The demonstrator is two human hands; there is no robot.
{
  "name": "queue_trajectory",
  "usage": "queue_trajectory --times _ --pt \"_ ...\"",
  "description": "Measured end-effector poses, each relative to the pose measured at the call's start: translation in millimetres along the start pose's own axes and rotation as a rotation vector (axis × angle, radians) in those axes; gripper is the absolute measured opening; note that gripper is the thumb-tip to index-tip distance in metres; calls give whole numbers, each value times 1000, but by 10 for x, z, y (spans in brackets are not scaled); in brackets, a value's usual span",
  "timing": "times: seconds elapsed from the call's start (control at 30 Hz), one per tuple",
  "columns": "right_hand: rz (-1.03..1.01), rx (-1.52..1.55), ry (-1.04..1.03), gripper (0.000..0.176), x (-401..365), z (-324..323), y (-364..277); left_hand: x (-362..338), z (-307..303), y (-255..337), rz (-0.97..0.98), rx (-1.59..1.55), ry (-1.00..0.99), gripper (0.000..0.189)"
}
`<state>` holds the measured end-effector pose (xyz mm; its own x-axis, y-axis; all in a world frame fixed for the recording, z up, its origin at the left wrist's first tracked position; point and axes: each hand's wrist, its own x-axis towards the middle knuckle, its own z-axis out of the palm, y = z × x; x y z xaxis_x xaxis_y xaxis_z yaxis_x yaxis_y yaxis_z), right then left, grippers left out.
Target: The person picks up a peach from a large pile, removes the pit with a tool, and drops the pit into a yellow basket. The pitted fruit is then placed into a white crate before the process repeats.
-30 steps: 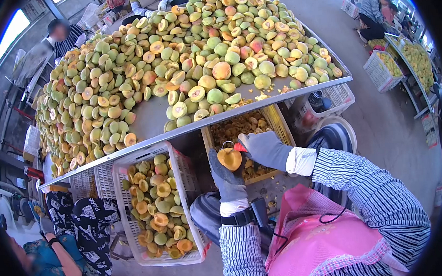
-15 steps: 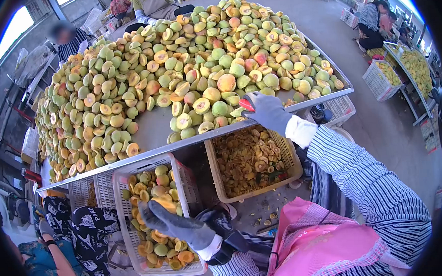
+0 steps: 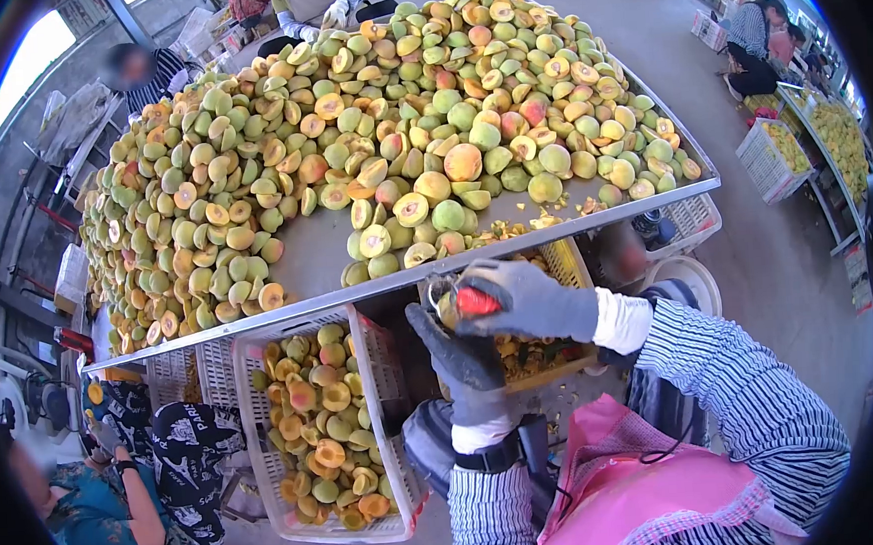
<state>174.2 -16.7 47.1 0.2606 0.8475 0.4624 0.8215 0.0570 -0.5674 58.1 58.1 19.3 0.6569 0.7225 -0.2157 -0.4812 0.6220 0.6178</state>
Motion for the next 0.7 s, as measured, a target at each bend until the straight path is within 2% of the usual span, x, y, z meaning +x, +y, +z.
queue_trajectory --times 0.03,0.07,0.1,0.13,0.2,0.23,0.27,0.3,0.4,0.53,0.6,0.63,0.7 --pt "4 10 5 48 -27 -47 -146 84 -193 -188 127 187 117 61" --pt "214 187 0 49 -37 -163 -332 145 -350 -324 255 370 231 52" --pt "419 361 -10 52 -52 -227 -430 105 -284 -278 257 371 234 52" --pt "416 361 -11 52 -101 -244 -430 43 -145 -185 200 246 269 49" --pt "384 148 -234 45 -255 -295 -429 -41 -23 -77 134 125 297 46" --pt "335 -13 -253 46 -337 -201 -411 -65 -14 -32 38 -74 161 46" --pt "339 -16 -248 46 -385 -169 -414 -76 2 -15 -58 -274 25 45" --pt "373 -50 -296 48 -400 -152 -428 -73 45 -36 -48 -282 57 50" --pt "414 -79 -359 50 -443 -71 -418 -154 98 -48 33 -195 40 54" --pt "391 35 -268 49 -513 19 -408 -177 64 -27 28 -190 -11 57" --pt "389 64 -269 49 -529 27 -409 -210 91 -21 65 -105 96 60" --pt "412 66 -336 48 -515 22 -423 -226 72 -48 63 -105 100 60" --pt "439 73 -405 48 -517 44 -412 -278 11 -116 435 385 50 61"
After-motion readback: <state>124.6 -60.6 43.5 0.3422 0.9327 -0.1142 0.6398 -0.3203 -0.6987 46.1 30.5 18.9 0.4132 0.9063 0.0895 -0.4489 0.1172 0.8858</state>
